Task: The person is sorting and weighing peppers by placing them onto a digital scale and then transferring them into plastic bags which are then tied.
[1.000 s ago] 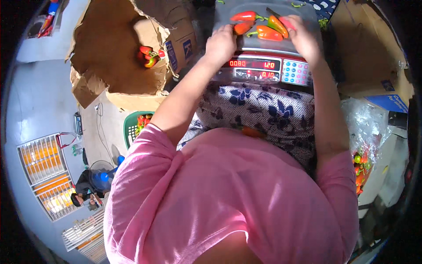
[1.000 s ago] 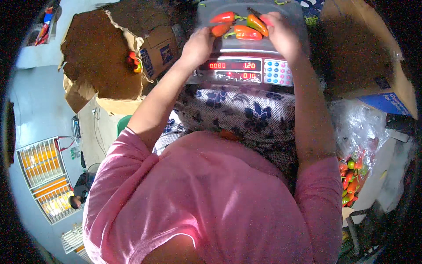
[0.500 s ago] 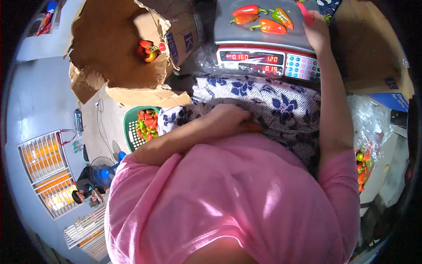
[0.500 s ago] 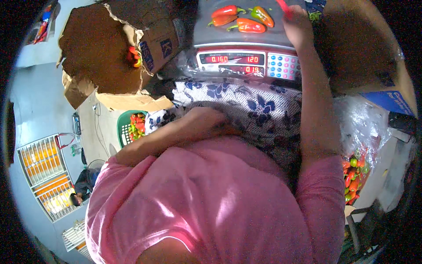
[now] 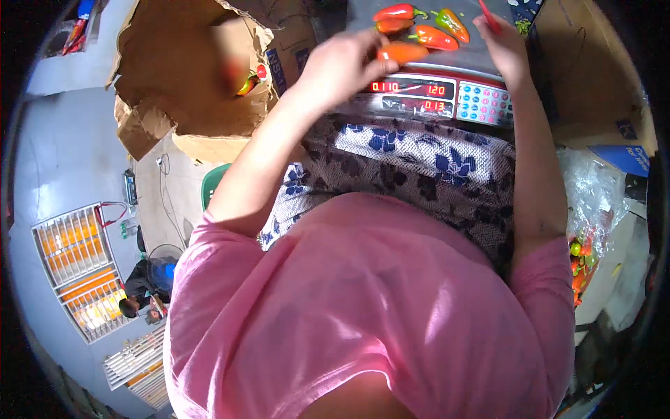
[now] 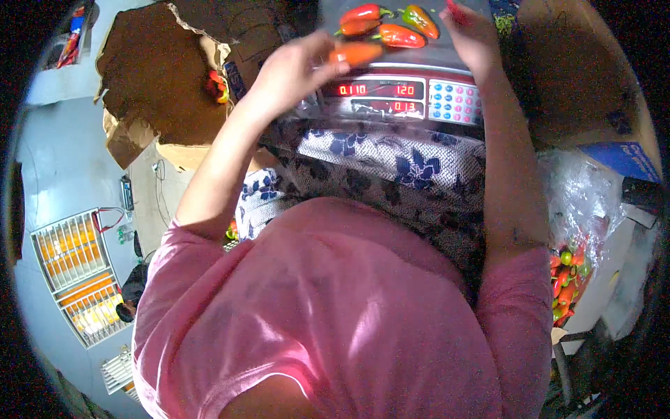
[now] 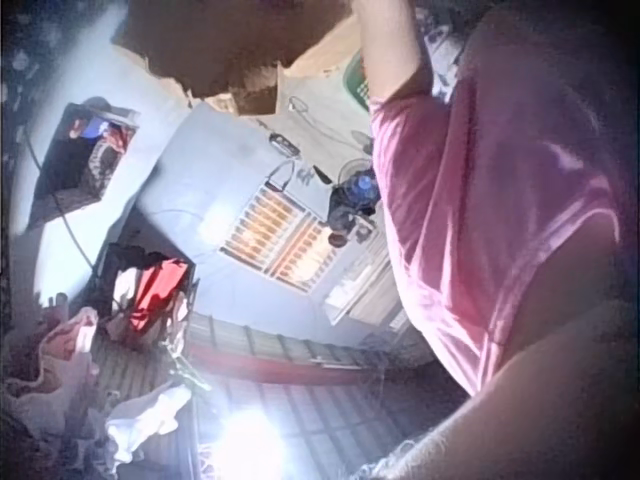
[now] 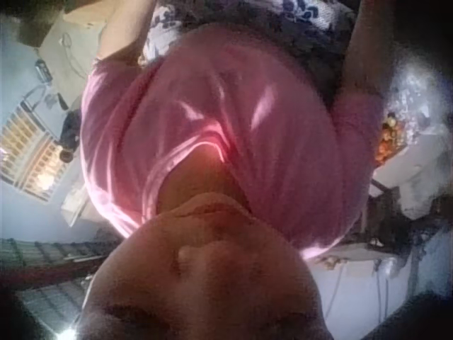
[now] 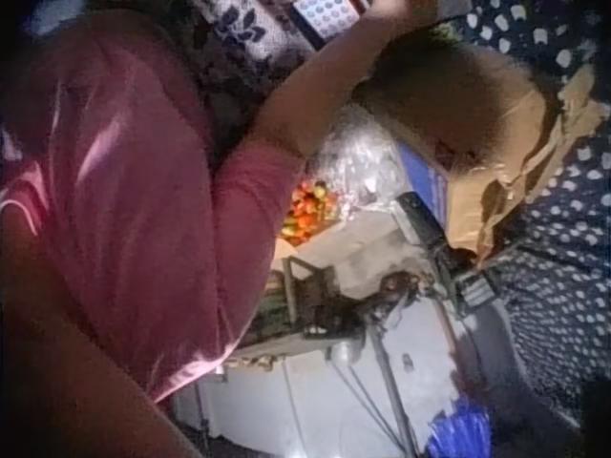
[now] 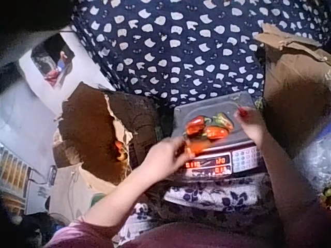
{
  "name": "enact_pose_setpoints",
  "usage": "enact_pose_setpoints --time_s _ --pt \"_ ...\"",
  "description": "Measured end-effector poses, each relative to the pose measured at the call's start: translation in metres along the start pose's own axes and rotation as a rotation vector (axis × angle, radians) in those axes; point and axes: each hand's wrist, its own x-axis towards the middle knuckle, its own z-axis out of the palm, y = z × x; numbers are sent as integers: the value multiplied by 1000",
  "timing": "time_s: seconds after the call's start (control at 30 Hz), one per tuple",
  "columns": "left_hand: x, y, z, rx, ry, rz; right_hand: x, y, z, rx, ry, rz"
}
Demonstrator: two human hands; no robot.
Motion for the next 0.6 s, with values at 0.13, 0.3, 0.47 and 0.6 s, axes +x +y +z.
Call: enact_pose_setpoints --time_s 0.13,0.3,0.47,0.6 --pt "39 -26 39 269 150 -142 6 -2 3 45 -93 2" --pt "32 -21 47 294 477 -107 1 -18 -2 28 -121 68" --pt "-28 -1 -45 -93 718 108 14 -7 -1 1711 9 576" --pt "-50 -89 -95 -255 733 -201 10 -27 -9 1225 298 117"
